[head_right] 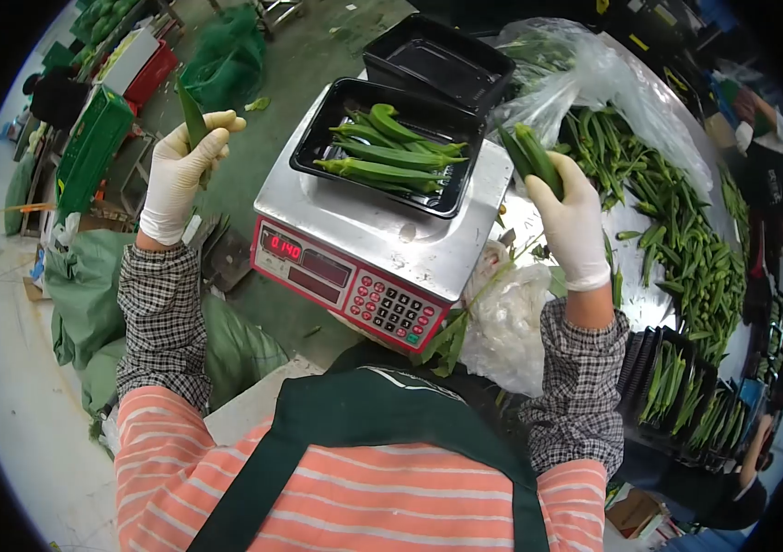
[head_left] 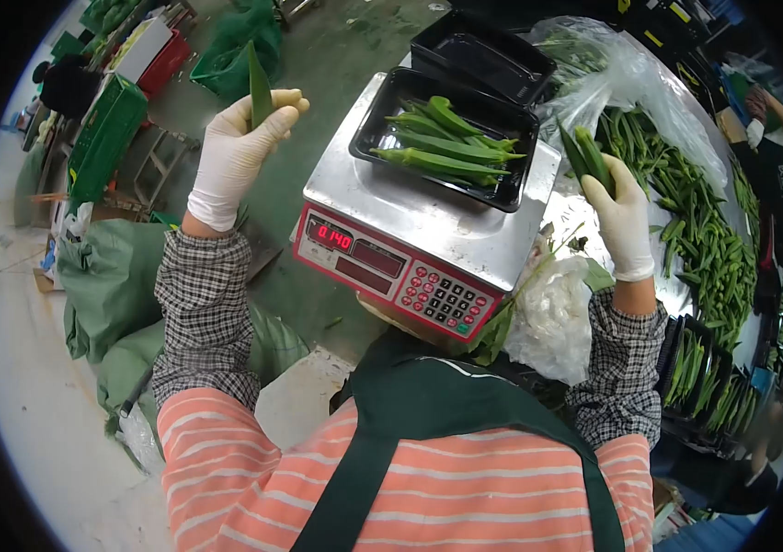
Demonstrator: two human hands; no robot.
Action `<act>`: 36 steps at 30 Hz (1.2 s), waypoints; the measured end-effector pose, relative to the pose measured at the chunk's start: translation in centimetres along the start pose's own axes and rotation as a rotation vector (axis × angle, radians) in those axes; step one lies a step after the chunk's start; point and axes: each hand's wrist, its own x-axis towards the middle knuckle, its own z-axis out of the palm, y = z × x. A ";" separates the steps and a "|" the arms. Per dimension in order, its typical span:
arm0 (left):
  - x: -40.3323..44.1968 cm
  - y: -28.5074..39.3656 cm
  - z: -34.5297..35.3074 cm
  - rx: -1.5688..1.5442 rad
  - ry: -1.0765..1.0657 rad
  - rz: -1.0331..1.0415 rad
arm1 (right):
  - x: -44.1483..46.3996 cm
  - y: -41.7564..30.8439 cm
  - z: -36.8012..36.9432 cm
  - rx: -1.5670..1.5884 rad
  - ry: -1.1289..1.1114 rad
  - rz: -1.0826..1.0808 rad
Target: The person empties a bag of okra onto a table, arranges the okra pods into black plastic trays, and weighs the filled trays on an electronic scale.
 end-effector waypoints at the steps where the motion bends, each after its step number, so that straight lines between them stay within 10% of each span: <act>1: -0.3 -0.1 -0.2 0.004 -0.003 -0.014 | 0.5 -1.1 0.9 -0.019 -0.021 -0.006; 13: -2.0 -1.8 -3.0 -0.154 -0.018 -0.064 | 8.4 -2.6 9.2 -0.149 -0.120 -0.378; 36: 0.1 -2.5 -2.4 -0.083 -0.023 0.010 | 1.1 0.9 3.4 -0.074 -0.153 0.079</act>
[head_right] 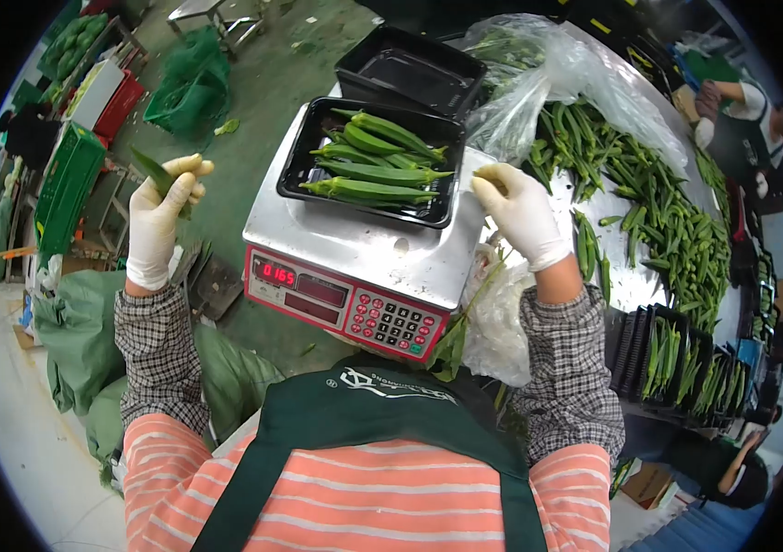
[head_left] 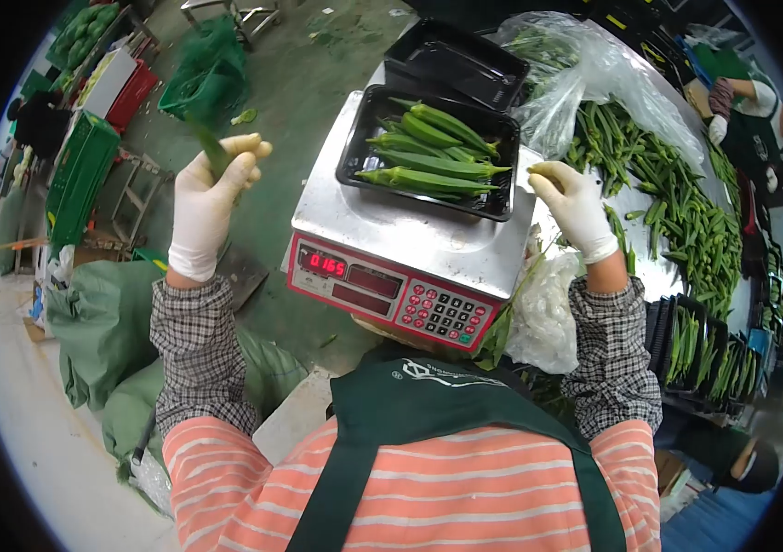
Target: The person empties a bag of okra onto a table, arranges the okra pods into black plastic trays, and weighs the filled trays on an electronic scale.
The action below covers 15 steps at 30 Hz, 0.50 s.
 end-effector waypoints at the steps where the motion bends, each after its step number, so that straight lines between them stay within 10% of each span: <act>1: 0.0 0.0 0.0 -0.016 -0.011 -0.005 | 0.0 -0.2 0.2 -0.074 0.027 -0.044; 12: 5.3 1.1 16.6 0.894 -0.482 0.546 | -0.2 -0.6 0.7 0.005 0.067 -0.060; 15: 6.1 0.5 14.2 0.712 -0.302 0.725 | -1.5 1.5 -1.4 0.041 0.113 -0.018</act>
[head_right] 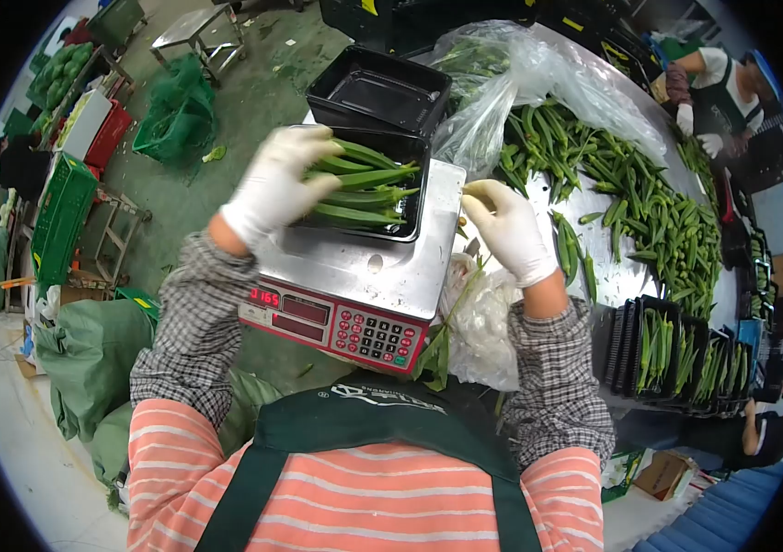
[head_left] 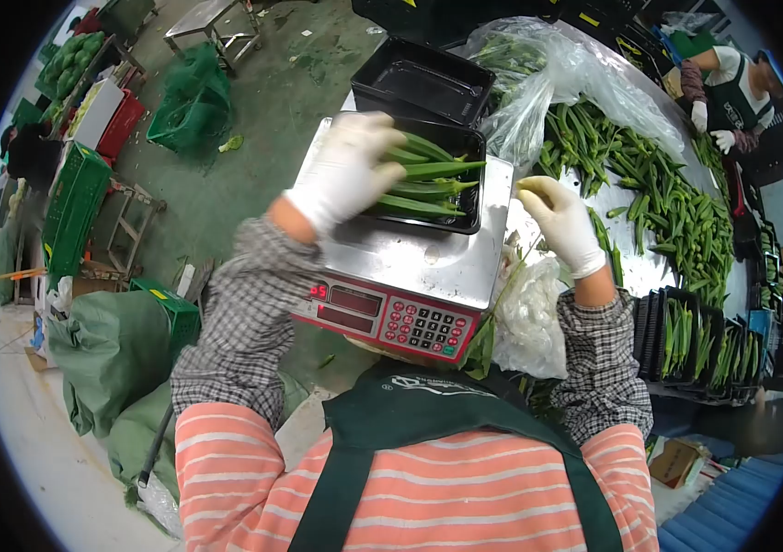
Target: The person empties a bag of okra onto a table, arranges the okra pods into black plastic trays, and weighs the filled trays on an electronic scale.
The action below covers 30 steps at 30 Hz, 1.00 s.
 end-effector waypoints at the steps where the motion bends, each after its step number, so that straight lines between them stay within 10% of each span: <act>1: -0.1 -0.5 -1.6 0.001 0.084 -0.055 | -0.4 0.8 -0.7 0.014 0.015 0.017; 11: -4.2 -3.1 -8.7 -0.031 0.185 -0.345 | 0.2 -2.2 0.5 0.014 0.077 -0.189; 21: -7.7 -3.5 -8.2 -0.022 0.171 -0.397 | 4.9 -3.6 5.8 -0.702 0.053 -0.596; 27: -7.1 -2.6 -7.6 -0.153 0.194 -0.354 | 4.2 -5.9 6.6 -0.559 0.074 -0.497; 30: -6.4 -1.8 -7.8 -0.216 0.150 -0.385 | 3.0 -4.9 4.3 -0.421 0.126 -0.093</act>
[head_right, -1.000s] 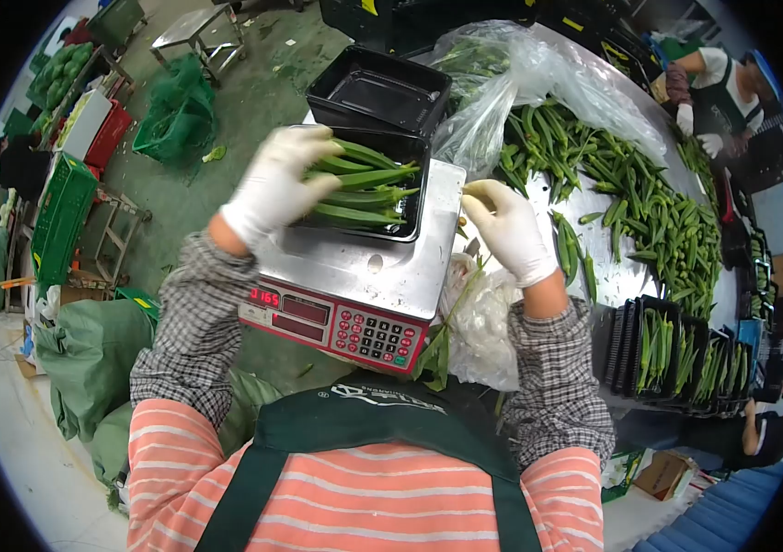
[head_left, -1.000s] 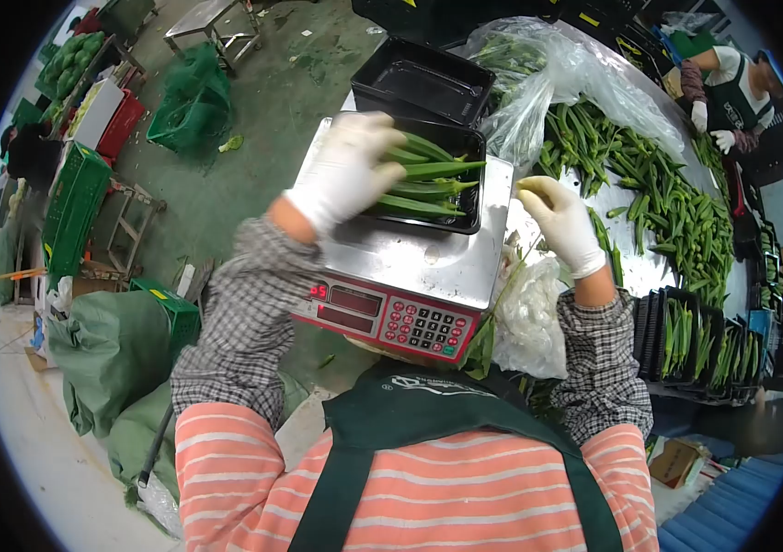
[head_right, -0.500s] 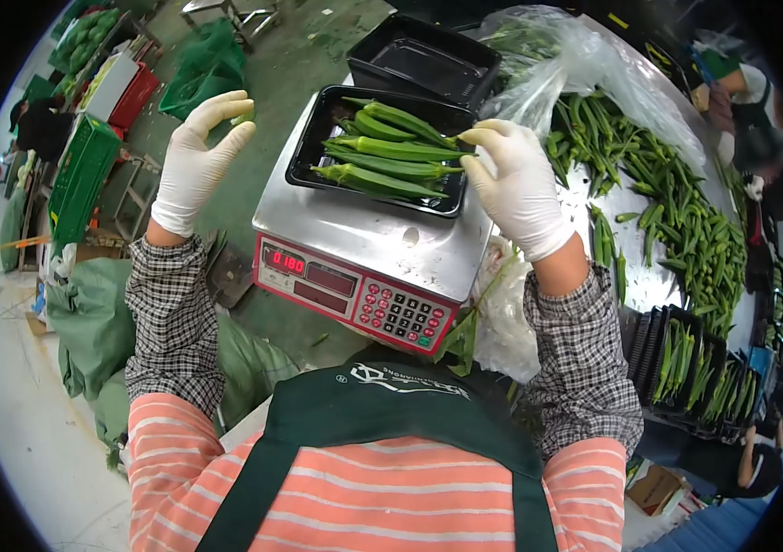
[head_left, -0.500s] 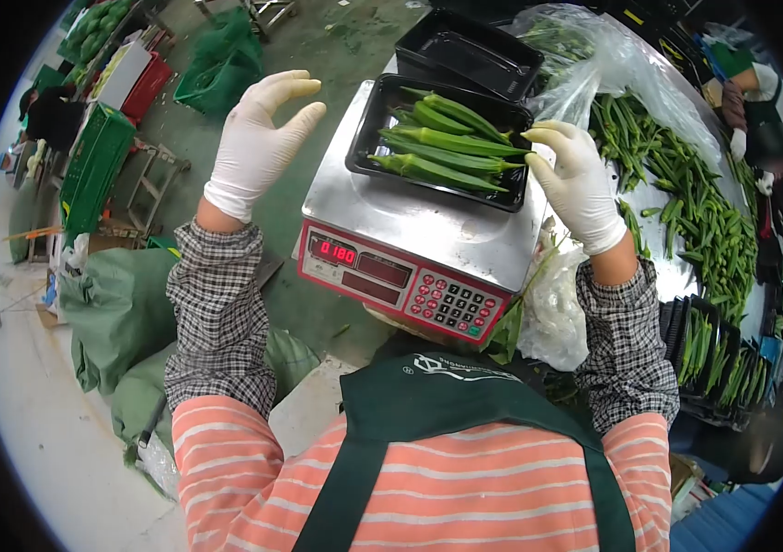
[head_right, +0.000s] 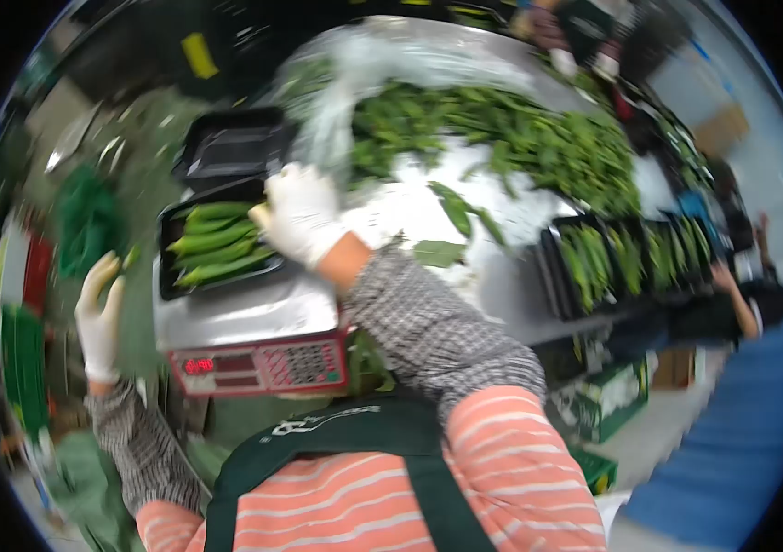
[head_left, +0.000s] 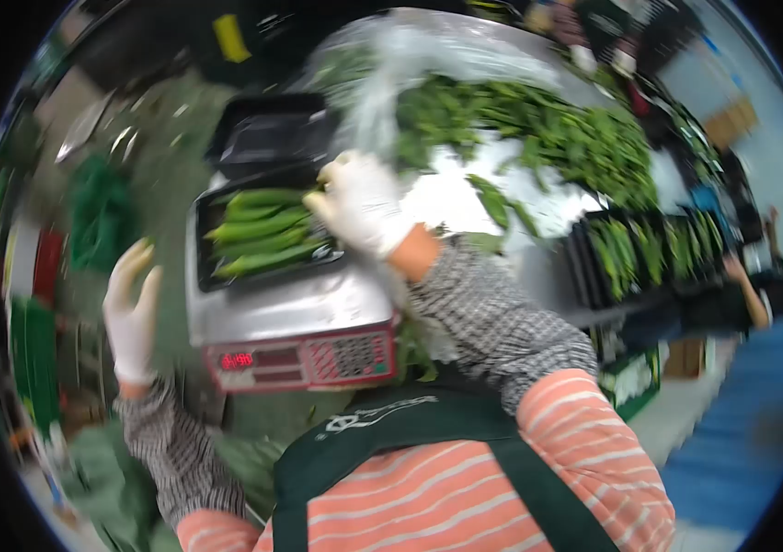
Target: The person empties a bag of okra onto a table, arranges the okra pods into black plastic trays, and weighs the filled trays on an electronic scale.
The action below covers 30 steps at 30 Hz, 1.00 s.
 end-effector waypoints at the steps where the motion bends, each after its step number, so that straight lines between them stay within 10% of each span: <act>1: 0.4 -0.3 0.2 0.000 -0.030 -0.012 | -0.1 0.2 -0.7 0.063 -0.140 0.194; 7: 3.2 1.6 3.6 -0.089 -0.134 0.034 | -2.4 2.0 2.7 0.411 -0.225 0.315; 15: 5.5 7.4 8.2 -0.211 -0.253 0.115 | -14.2 14.7 -6.3 1.052 0.211 0.592; 23: 7.4 9.6 12.7 -0.253 -0.357 0.177 | -29.6 27.0 -24.0 0.903 1.008 0.829; 30: 9.6 11.4 16.0 -0.174 -0.404 0.231 | -32.9 33.6 -26.8 0.665 1.008 1.132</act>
